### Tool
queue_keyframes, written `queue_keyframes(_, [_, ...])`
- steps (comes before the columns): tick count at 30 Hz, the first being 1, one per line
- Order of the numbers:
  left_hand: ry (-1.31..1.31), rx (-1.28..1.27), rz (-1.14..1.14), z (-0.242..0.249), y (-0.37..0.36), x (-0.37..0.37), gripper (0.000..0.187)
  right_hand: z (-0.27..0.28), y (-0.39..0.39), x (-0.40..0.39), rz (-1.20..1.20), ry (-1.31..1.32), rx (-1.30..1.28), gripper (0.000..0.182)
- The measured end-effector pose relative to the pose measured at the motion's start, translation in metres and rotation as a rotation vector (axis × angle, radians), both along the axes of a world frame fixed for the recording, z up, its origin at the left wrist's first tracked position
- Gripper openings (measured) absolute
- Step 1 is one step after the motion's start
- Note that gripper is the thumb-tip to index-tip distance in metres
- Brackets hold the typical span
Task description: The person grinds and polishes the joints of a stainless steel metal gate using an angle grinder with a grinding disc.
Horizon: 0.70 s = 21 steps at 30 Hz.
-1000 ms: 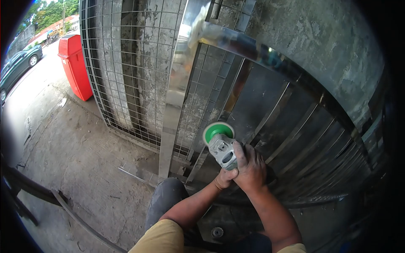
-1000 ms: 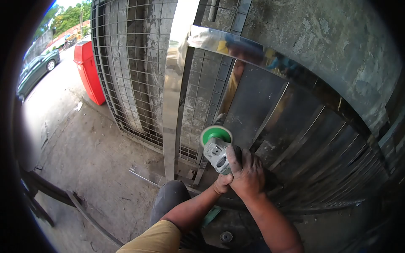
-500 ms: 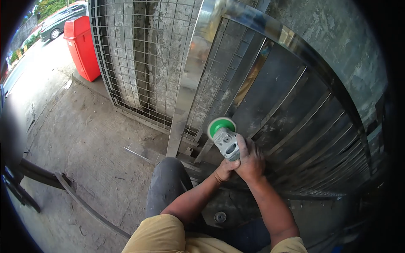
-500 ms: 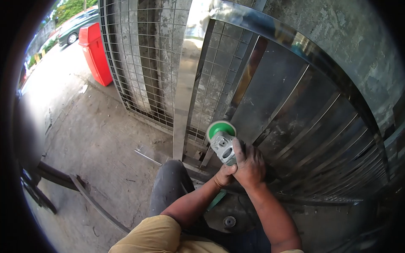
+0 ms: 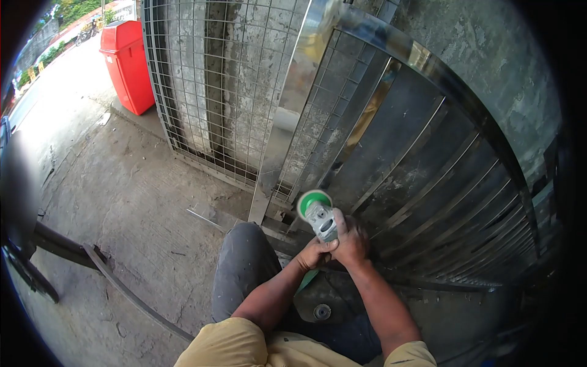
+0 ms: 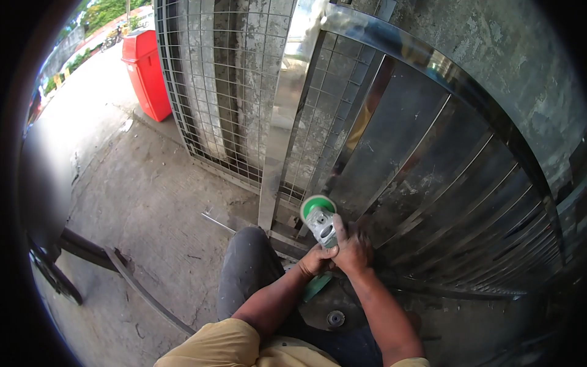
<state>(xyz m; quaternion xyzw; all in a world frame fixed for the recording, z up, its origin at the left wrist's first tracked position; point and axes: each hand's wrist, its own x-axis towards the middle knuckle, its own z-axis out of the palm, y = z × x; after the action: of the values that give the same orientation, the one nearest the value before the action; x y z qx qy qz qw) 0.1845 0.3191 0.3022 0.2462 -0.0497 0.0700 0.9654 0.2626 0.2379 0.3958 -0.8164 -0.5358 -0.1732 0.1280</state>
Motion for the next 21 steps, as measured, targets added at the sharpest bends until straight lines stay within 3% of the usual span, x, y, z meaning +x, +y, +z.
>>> queue_keyframes(1, [-0.008,0.044,0.038,0.019,0.005,0.004,0.073,0.018,0.004,0.000,0.011,-0.027,0.060,0.082])
queue_keyframes(2, [0.094,0.281,0.034,0.031,0.021,0.005,0.074,0.035,0.007,0.000,0.019,-0.052,0.117,0.079])
queue_keyframes(7, [-0.020,0.356,0.174,0.080,0.042,0.036,0.068,0.093,0.025,-0.001,-0.062,-0.137,0.209,0.083])
queue_keyframes(11, [-0.029,0.242,0.149,0.046,0.031,0.027,0.067,0.064,0.020,-0.004,-0.098,-0.219,0.079,0.085])
queue_keyframes(13, [0.021,0.149,0.136,0.011,0.017,0.015,0.069,0.036,0.015,-0.010,-0.046,-0.117,0.019,0.072])
queue_keyframes(16, [-0.003,0.024,0.006,-0.010,0.016,0.010,0.080,0.022,0.013,-0.011,-0.044,-0.102,-0.003,0.072])
queue_keyframes(21, [-0.077,0.166,0.046,0.048,0.055,0.030,0.080,0.082,0.041,-0.008,-0.063,-0.219,0.186,0.070])
